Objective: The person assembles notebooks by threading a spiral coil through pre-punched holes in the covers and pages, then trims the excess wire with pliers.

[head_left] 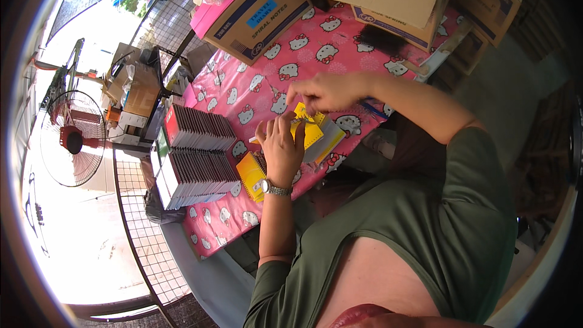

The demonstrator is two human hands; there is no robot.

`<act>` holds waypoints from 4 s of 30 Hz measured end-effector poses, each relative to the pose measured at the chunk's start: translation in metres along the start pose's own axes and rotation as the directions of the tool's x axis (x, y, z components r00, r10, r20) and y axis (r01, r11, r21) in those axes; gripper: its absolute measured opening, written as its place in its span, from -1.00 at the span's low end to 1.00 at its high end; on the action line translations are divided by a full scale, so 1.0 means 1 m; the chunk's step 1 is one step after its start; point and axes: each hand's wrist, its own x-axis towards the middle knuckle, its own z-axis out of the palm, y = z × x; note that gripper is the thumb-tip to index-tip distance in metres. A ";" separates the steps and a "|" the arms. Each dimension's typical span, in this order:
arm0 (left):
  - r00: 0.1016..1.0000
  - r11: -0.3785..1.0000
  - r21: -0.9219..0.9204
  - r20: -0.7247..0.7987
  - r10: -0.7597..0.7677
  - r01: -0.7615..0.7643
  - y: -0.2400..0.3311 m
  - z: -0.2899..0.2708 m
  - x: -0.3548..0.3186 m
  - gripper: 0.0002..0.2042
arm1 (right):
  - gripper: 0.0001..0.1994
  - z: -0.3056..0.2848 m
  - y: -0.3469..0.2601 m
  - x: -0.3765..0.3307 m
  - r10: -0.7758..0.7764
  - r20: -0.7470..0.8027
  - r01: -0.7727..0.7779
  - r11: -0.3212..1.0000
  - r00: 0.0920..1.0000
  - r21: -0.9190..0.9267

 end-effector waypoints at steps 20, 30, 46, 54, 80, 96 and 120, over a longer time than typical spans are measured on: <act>0.994 0.988 0.112 -0.016 -0.108 0.109 -0.008 -0.006 -0.007 -0.77 | -0.65 -0.015 0.146 0.064 0.090 0.020 -0.092 0.989 0.996 0.114; 0.993 0.988 -0.101 0.012 -0.114 0.114 -0.013 0.007 0.004 -0.73 | -0.53 -0.031 0.026 0.039 0.143 0.375 -0.239 0.946 0.916 0.221; 0.930 0.821 -0.436 0.178 -0.322 0.368 -0.056 -0.009 -0.002 -0.72 | -0.52 -0.019 0.034 0.074 0.065 0.380 -0.192 0.933 0.923 0.306; 0.932 0.807 -0.466 0.173 -0.319 0.363 -0.058 -0.005 -0.002 -0.74 | -0.51 -0.017 0.010 0.067 0.098 0.274 -0.202 0.901 0.957 0.383; 0.839 0.850 -0.492 -0.371 -0.398 0.186 -0.010 0.035 -0.012 -0.89 | -0.41 0.081 0.007 -0.065 -0.219 -0.625 0.077 0.966 0.749 -0.247; 0.803 0.943 -0.300 -0.520 -0.289 0.145 -0.016 0.001 -0.027 -0.81 | -0.50 0.086 -0.022 -0.032 -0.326 -0.411 0.202 0.927 0.851 -0.317; 0.651 0.720 0.004 -0.429 -0.626 0.694 -0.103 0.002 -0.156 -0.84 | -0.70 -0.041 0.241 -0.085 0.033 -0.867 -0.806 0.387 0.497 -0.447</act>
